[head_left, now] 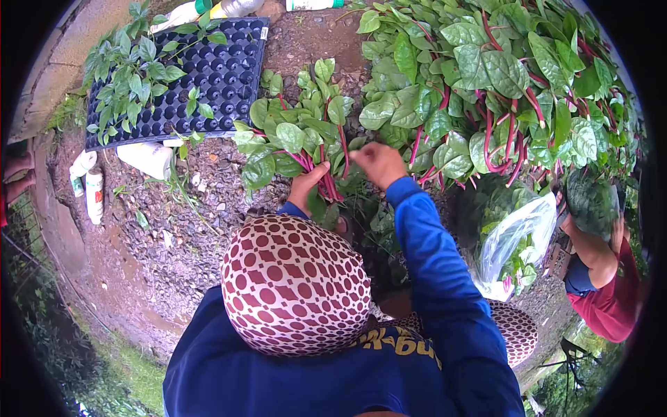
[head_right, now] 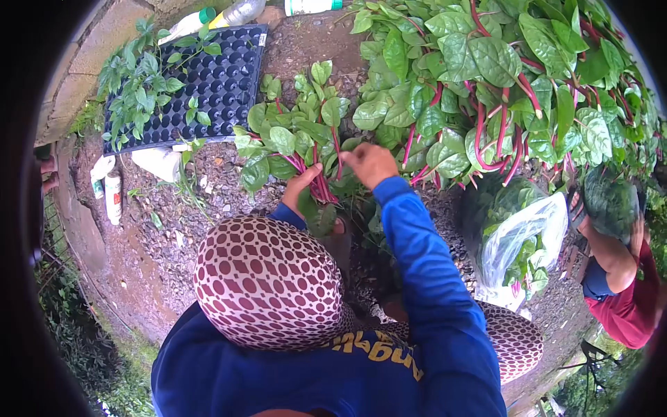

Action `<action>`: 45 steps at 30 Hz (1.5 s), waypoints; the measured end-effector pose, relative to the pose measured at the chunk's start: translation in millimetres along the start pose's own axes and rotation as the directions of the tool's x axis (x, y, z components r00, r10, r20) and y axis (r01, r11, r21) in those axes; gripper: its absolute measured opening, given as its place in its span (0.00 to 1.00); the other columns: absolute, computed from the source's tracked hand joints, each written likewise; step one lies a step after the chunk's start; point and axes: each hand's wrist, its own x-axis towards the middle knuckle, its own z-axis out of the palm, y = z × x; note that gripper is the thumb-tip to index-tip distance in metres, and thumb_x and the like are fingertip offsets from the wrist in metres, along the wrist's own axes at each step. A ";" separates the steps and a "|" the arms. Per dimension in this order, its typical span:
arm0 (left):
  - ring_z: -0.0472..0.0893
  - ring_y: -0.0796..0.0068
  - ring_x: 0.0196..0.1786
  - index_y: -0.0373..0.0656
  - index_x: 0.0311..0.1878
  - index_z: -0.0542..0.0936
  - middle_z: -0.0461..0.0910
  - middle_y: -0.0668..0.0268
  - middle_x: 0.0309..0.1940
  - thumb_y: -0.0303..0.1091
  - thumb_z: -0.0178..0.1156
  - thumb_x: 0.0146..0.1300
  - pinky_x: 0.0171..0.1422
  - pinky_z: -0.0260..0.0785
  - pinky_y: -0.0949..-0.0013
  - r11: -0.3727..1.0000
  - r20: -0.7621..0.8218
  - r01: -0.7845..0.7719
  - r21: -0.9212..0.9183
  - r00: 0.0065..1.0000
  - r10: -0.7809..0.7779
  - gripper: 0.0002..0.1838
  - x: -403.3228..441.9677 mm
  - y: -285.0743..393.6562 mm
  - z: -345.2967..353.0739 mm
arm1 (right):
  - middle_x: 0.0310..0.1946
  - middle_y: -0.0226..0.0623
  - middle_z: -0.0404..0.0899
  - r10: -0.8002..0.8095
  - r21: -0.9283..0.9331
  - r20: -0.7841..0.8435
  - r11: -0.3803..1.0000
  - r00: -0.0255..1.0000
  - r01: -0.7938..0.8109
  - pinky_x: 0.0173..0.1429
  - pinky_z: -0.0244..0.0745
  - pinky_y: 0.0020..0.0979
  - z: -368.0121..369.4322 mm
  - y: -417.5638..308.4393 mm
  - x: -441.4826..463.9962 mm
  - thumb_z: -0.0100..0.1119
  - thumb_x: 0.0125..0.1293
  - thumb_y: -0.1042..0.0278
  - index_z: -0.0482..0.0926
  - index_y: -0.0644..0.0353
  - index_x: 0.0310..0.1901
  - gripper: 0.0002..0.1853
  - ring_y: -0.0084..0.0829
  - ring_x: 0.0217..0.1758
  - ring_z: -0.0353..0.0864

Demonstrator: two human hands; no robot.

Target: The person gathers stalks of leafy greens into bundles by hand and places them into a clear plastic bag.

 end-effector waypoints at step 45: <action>0.77 0.79 0.33 0.38 0.49 0.77 0.80 0.69 0.38 0.31 0.66 0.57 0.39 0.69 0.72 0.963 -0.298 -0.270 -0.009 0.920 0.255 0.17 -23.6 24.3 32.0 | 0.37 0.44 0.83 0.226 -0.111 -0.692 0.905 0.685 -0.410 0.46 0.76 0.42 -128.2 -1.8 41.5 0.62 0.51 0.44 0.83 0.50 0.39 0.21 0.44 0.42 0.82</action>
